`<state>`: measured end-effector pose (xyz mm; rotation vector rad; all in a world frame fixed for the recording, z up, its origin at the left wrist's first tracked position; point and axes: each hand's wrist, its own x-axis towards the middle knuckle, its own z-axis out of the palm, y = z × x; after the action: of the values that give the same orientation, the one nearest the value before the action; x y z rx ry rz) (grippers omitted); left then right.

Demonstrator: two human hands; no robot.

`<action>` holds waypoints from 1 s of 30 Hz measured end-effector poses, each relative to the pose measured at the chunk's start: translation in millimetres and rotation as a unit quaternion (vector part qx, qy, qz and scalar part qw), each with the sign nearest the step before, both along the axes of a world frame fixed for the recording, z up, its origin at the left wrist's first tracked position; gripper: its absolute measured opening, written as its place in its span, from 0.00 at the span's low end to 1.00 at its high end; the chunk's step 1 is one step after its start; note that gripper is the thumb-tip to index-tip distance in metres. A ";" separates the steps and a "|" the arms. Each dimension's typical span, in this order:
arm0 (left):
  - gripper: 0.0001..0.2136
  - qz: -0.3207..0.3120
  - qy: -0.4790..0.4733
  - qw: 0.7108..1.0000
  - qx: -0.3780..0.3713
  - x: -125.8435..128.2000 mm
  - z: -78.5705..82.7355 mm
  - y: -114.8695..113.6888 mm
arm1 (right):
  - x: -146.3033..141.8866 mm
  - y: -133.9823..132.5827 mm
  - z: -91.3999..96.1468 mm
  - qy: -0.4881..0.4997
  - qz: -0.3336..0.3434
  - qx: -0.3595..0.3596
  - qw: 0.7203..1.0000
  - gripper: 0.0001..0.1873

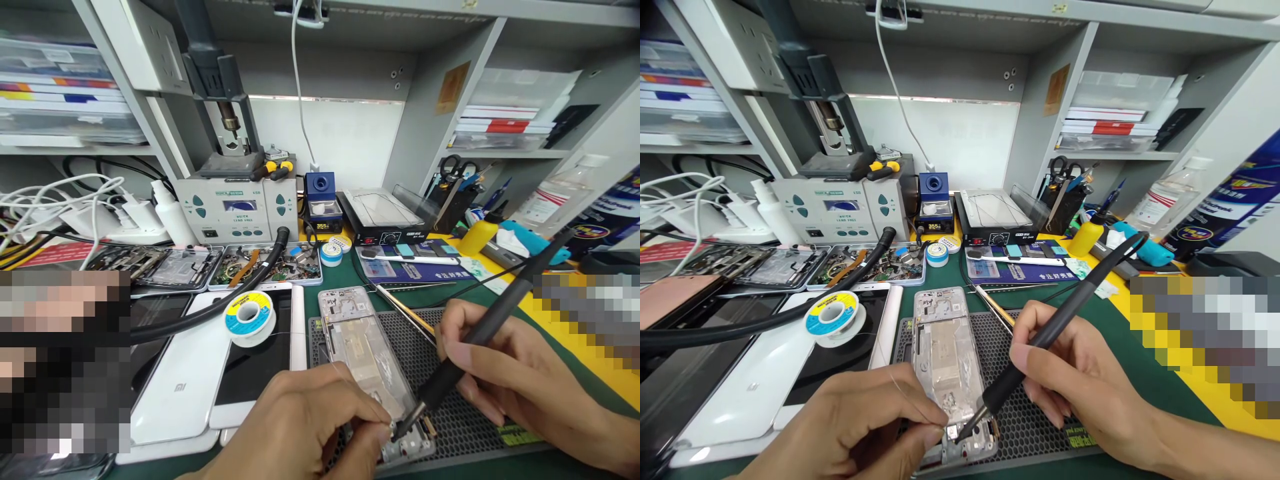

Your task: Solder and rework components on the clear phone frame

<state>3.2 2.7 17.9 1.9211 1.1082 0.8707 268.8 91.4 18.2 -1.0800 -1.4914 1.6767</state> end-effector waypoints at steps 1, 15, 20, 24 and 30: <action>0.10 0.002 -0.002 1.000 0.000 0.4 0.4 0.0 | 0.0 -0.2 0.1 -0.001 -0.004 0.000 1.000 0.19; 0.09 0.013 -0.041 0.997 0.071 4.4 -21.2 3.0 | -4.2 1.6 2.8 -0.008 -0.008 0.005 1.000 0.21; 0.09 0.018 -0.045 0.995 0.082 4.8 -13.1 3.2 | -2.4 2.2 1.2 -0.010 -0.017 0.008 1.000 0.22; 0.10 0.022 -0.028 0.998 0.057 5.3 -7.3 3.2 | -1.3 2.5 -0.1 -0.009 -0.007 0.008 1.000 0.21; 0.10 0.020 -0.042 0.996 0.076 5.5 -8.3 3.9 | -3.4 -0.1 3.1 -0.012 -0.011 0.004 1.000 0.22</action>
<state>8.8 6.5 9.7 1.9708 1.0609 1.0758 265.4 91.2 21.4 -1.1114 -1.4944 1.6479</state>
